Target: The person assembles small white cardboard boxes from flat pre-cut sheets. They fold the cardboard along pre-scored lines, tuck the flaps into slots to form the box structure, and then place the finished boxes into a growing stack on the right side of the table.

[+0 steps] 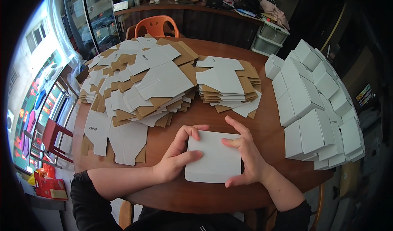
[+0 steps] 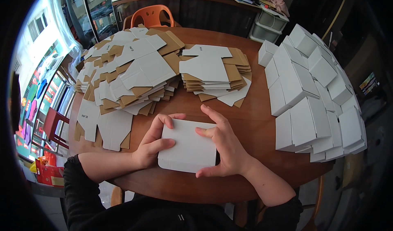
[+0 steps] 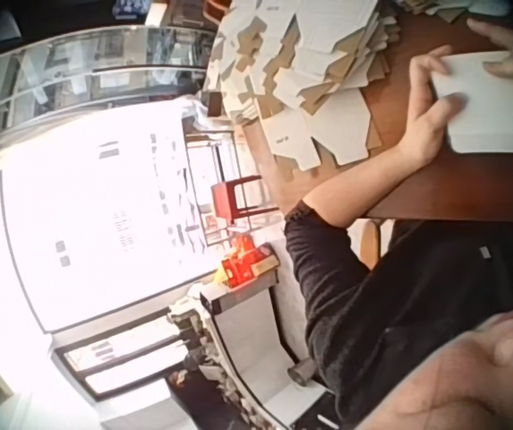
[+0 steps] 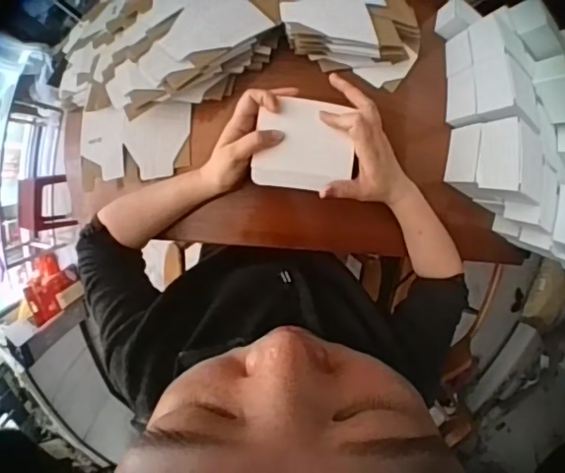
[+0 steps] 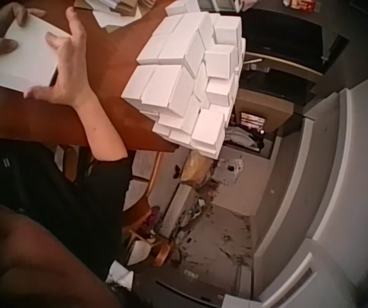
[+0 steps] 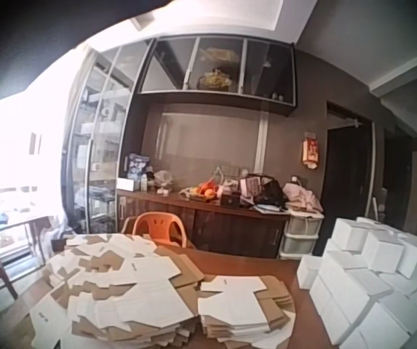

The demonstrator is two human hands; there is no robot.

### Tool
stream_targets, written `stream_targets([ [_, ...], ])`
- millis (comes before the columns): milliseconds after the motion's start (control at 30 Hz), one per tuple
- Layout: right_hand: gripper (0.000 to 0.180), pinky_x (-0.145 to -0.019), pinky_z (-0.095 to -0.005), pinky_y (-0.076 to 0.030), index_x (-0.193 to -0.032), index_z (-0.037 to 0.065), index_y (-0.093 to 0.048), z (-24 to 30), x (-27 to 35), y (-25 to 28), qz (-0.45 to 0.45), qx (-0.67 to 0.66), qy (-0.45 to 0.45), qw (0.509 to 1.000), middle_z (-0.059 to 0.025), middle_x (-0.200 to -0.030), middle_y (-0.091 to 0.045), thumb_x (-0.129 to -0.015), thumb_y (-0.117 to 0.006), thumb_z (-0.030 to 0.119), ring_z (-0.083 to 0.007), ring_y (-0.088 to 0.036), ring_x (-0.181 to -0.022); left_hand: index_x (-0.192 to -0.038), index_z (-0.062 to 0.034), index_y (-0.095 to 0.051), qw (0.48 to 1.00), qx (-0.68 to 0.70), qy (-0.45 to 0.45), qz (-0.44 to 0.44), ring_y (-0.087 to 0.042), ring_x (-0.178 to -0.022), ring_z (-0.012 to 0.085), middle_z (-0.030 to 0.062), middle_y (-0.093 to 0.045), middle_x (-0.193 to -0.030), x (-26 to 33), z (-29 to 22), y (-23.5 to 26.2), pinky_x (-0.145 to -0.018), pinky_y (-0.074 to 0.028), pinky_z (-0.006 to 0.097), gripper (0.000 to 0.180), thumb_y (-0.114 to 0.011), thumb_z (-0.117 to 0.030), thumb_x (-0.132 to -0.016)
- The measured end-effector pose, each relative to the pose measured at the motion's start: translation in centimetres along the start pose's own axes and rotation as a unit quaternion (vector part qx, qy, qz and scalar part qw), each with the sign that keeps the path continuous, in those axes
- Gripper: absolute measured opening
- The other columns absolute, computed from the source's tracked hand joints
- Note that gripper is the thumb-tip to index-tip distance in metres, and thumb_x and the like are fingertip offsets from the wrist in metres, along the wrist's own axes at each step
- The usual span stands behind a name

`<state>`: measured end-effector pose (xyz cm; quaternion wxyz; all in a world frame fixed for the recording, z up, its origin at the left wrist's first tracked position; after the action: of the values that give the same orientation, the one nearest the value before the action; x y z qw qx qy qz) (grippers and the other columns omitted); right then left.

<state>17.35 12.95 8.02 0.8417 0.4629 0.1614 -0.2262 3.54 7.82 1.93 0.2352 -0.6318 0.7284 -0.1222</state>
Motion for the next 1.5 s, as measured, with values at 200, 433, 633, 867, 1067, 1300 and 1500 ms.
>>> stream_targets([
  [200,0.087,-0.110,-0.0563,-0.036,-0.128,0.003,-0.055,0.7,-0.4,0.5,0.027,0.051,-0.012,0.998,-0.0194,-0.144,-0.046,-0.065,-0.087,0.054,-0.0383,-0.047,-0.131,-0.119,-0.0144,-0.040,0.999,-0.041,-0.011,0.008,-0.037,-0.131,0.0214,0.0146,-0.027,-0.150,0.0,0.0,0.2,-0.107,-0.036,0.038,0.031,-0.057,-0.011,-0.094],
  [433,0.072,-0.107,-0.0574,-0.041,-0.121,0.002,-0.062,0.9,-0.4,1.3,-0.026,0.057,-0.006,0.998,-0.0208,-0.135,-0.059,-0.073,-0.082,0.051,-0.0354,-0.058,-0.121,-0.124,-0.0141,-0.036,1.000,0.005,0.008,-0.014,-0.038,-0.134,0.0325,0.0160,-0.027,-0.148,-0.1,0.1,0.0,-0.107,-0.038,0.047,0.056,-0.058,-0.051,-0.088],
  [633,0.072,-0.105,-0.0576,-0.042,-0.121,0.000,-0.062,0.9,-0.2,1.3,-0.041,0.051,0.005,0.998,-0.0227,-0.133,-0.059,-0.078,-0.077,0.056,-0.0369,-0.061,-0.117,-0.143,-0.0118,-0.023,0.994,-0.052,-0.056,0.073,-0.028,-0.143,0.0319,0.0153,-0.021,-0.153,0.0,0.1,-0.3,-0.112,-0.032,0.047,0.097,-0.073,-0.062,-0.077],
  [867,0.073,-0.105,-0.0578,-0.042,-0.122,0.000,-0.060,0.7,-0.1,1.1,-0.046,0.052,0.006,0.998,-0.0234,-0.133,-0.058,-0.079,-0.076,0.058,-0.0377,-0.061,-0.117,-0.146,-0.0113,-0.020,0.988,-0.129,-0.054,0.069,-0.026,-0.144,0.0302,0.0173,-0.019,-0.155,-0.1,-0.3,-0.6,-0.115,-0.028,0.046,0.102,-0.088,-0.030,-0.072],
  [1067,0.071,-0.107,-0.0590,-0.039,-0.124,0.001,-0.058,0.6,-0.1,0.9,-0.034,0.039,0.005,0.999,-0.0227,-0.138,-0.053,-0.080,-0.077,0.053,-0.0386,-0.056,-0.122,-0.145,-0.0116,-0.020,0.982,-0.159,-0.069,0.082,-0.026,-0.143,0.0293,0.0173,-0.019,-0.155,0.1,-0.5,-0.8,-0.115,-0.026,0.045,0.098,-0.086,-0.019,-0.072],
  [1300,0.066,-0.109,-0.0588,-0.035,-0.131,0.007,-0.058,0.5,-0.1,0.4,-0.003,0.028,-0.011,1.000,-0.0203,-0.144,-0.045,-0.080,-0.076,0.046,-0.0396,-0.049,-0.124,-0.148,-0.0107,-0.018,0.982,-0.145,-0.080,0.093,-0.021,-0.145,0.0280,0.0163,-0.016,-0.155,0.1,-0.7,-1.0,-0.116,-0.022,0.043,0.098,-0.083,-0.016,-0.076],
  [1500,0.065,-0.108,-0.0573,-0.035,-0.135,0.013,-0.057,0.3,0.0,0.2,0.007,0.028,-0.014,1.000,-0.0192,-0.146,-0.043,-0.079,-0.074,0.041,-0.0403,-0.047,-0.123,-0.150,-0.0098,-0.016,0.994,-0.066,-0.031,0.076,-0.018,-0.146,0.0276,0.0149,-0.016,-0.155,0.1,-0.6,-0.9,-0.118,-0.016,0.043,0.090,-0.074,-0.022,-0.082],
])
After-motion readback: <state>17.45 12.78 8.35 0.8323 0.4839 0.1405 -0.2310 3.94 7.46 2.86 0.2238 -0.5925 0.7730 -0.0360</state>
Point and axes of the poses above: each hand's wrist, its own x-axis away from the middle knuckle, its own y-axis out of the back of the hand, z = x × y, the point moved 9 cm from there along -x, towards the middle knuckle
